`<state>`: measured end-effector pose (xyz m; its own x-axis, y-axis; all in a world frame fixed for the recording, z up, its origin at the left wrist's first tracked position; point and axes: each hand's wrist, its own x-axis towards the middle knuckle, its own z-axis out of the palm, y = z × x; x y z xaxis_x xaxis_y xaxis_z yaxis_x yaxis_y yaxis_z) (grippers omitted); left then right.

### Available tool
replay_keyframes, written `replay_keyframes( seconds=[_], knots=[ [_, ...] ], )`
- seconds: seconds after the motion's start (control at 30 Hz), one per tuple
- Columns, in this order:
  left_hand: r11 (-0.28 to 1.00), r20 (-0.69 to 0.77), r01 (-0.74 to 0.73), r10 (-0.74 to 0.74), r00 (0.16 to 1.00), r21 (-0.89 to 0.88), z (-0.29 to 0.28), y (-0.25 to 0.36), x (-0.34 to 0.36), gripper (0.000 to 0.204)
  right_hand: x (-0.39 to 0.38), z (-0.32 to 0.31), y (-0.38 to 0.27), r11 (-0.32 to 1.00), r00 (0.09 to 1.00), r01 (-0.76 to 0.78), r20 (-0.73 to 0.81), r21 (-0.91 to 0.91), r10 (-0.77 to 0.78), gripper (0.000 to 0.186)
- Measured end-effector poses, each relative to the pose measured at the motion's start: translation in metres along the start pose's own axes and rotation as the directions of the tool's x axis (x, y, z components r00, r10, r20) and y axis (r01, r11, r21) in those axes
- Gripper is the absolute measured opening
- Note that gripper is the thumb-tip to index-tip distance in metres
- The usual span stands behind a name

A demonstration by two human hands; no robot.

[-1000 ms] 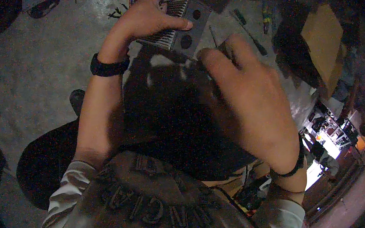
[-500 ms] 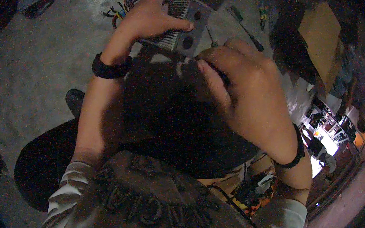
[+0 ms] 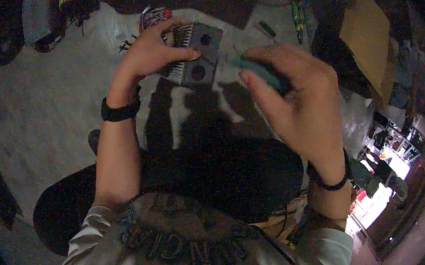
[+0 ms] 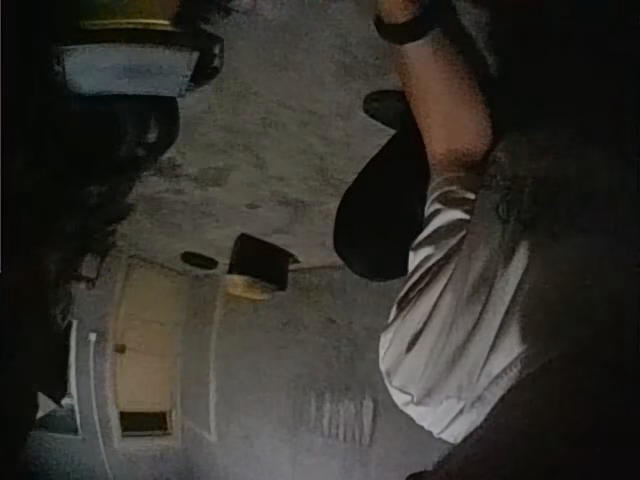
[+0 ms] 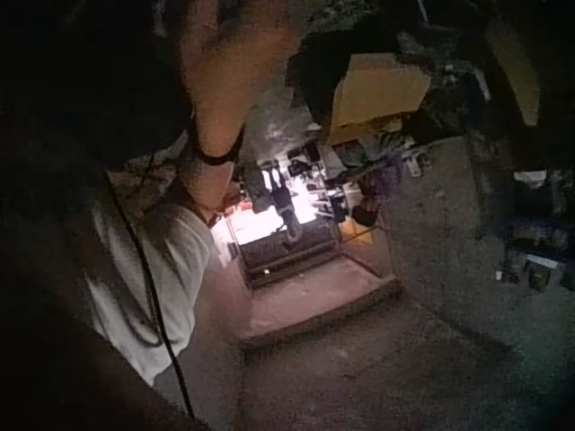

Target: Disassembling and inspecting an electronic motor controller with a screwdriver.

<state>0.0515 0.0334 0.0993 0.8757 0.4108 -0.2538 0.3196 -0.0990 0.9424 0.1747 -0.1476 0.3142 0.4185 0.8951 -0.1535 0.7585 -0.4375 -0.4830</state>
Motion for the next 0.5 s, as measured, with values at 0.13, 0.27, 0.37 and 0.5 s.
replay_keyframes(
  seconds=[0.13,0.27,0.37,0.5],
  knots=[
    [0.996,0.036,0.049,-0.047,0.998,-0.068,-0.002,0.002,-0.002,0.086,0.015,0.011,0.021,1.0,0.987,0.026,-0.158,0.015,-0.024,0.022],
    [0.992,0.029,0.106,-0.104,0.994,-0.064,-0.007,0.012,-0.007,0.084,0.018,0.013,0.031,0.998,0.978,0.039,-0.206,0.039,-0.03,0.023],
    [0.987,0.044,0.145,-0.142,0.989,-0.074,-0.009,0.013,-0.006,0.084,0.021,0.011,0.034,0.999,0.983,0.024,-0.185,0.047,-0.015,0.023],
    [0.99,0.032,0.103,-0.1,0.994,-0.093,-0.007,-0.004,-0.005,0.084,0.022,0.016,0.037,0.996,0.981,0.064,-0.187,0.059,-0.052,0.024]
  ],
)
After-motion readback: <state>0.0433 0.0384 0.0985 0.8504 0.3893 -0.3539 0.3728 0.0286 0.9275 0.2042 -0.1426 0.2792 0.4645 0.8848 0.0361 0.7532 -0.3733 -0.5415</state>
